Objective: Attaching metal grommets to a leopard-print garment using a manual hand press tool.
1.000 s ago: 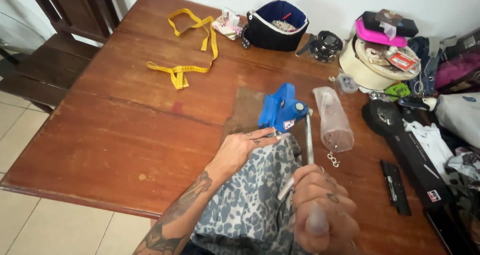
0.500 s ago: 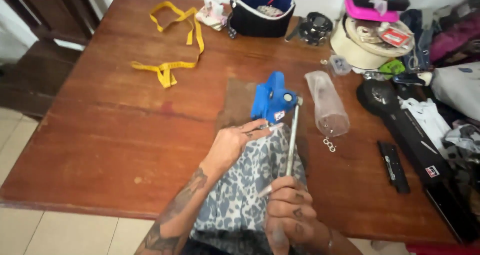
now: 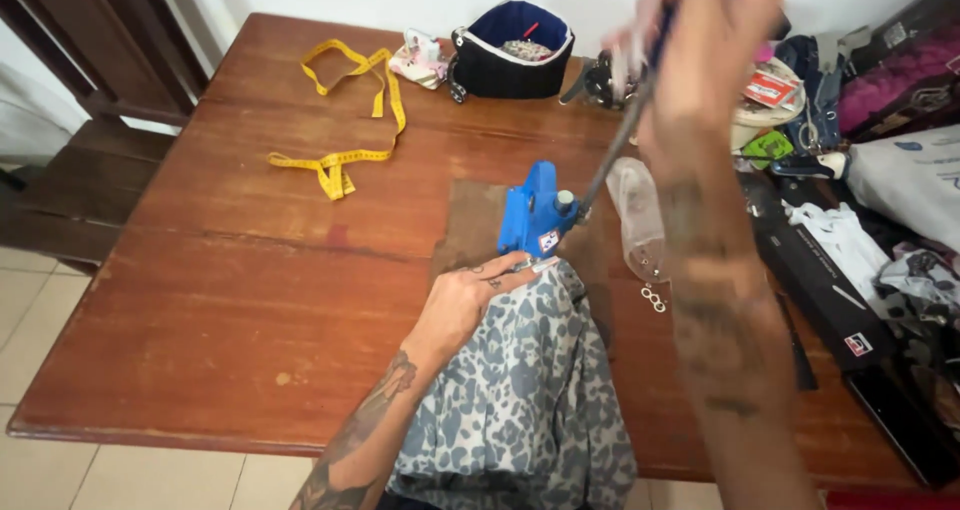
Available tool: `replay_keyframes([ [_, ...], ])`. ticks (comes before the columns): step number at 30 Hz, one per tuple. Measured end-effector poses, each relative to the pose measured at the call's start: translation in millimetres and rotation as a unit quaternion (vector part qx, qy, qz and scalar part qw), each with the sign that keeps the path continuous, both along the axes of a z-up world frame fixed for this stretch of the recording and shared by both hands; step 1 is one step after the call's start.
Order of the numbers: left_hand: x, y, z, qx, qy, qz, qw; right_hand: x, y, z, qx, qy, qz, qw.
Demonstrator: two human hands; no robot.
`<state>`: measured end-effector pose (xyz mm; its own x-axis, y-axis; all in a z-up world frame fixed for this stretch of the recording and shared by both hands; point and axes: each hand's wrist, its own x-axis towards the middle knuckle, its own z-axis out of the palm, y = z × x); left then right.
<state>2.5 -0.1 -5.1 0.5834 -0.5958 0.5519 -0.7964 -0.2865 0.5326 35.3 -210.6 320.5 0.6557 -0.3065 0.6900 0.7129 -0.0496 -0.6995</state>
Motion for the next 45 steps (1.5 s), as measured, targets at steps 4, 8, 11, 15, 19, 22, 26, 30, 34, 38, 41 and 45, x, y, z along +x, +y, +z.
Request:
replay_keyframes([
  [4,-5.6,1.1,5.5,-0.022,0.014,-0.006,1.000,89.0,-44.6,-19.8,-0.006,0.150,-0.049,0.987],
  [8,-1.9,6.3,12.4,-0.105,0.074,-0.042,0.991,74.7,-48.7,-37.5,-0.044,0.262,-0.022,0.964],
  [11,-5.7,10.2,35.7,-0.191,0.104,-0.050,0.975,22.6,-65.0,-92.4,-0.068,0.258,-0.067,0.961],
  [15,3.2,-3.9,36.4,-0.302,0.268,0.047,0.914,-46.7,-74.0,-188.5,-0.150,0.334,-0.051,0.929],
  [19,20.5,-13.5,31.8,-0.369,0.352,0.003,0.860,-87.9,-94.2,-265.8,-0.289,0.469,0.010,0.835],
  [22,28.0,-21.8,39.6,-0.407,0.344,-0.036,0.845,-88.3,-107.3,-287.2,-0.292,0.466,0.066,0.833],
  [26,30.9,-30.4,47.8,-0.468,0.354,-0.053,0.808,-78.7,-122.4,-306.4,-0.167,0.452,0.066,0.874],
  [30,29.8,-37.4,51.0,-0.499,0.363,-0.056,0.784,-82.1,-113.2,-297.8,-0.021,0.458,0.083,0.885],
  [34,20.5,-26.9,45.5,-0.492,0.357,-0.040,0.793,-87.5,-116.4,-328.8,0.010,0.427,0.074,0.901],
  [38,5.8,-4.2,34.1,-0.480,0.344,-0.027,0.807,-125.6,-84.0,-303.1,-0.002,0.438,0.057,0.897],
  [41,-17.7,21.4,47.2,-0.447,0.351,-0.024,0.822,-139.4,-79.1,-314.4,-0.021,0.429,0.020,0.903],
  [45,-25.7,60.1,64.5,-0.367,0.363,0.028,0.856,-146.0,-73.4,-313.7,-0.055,0.419,0.005,0.906],
])
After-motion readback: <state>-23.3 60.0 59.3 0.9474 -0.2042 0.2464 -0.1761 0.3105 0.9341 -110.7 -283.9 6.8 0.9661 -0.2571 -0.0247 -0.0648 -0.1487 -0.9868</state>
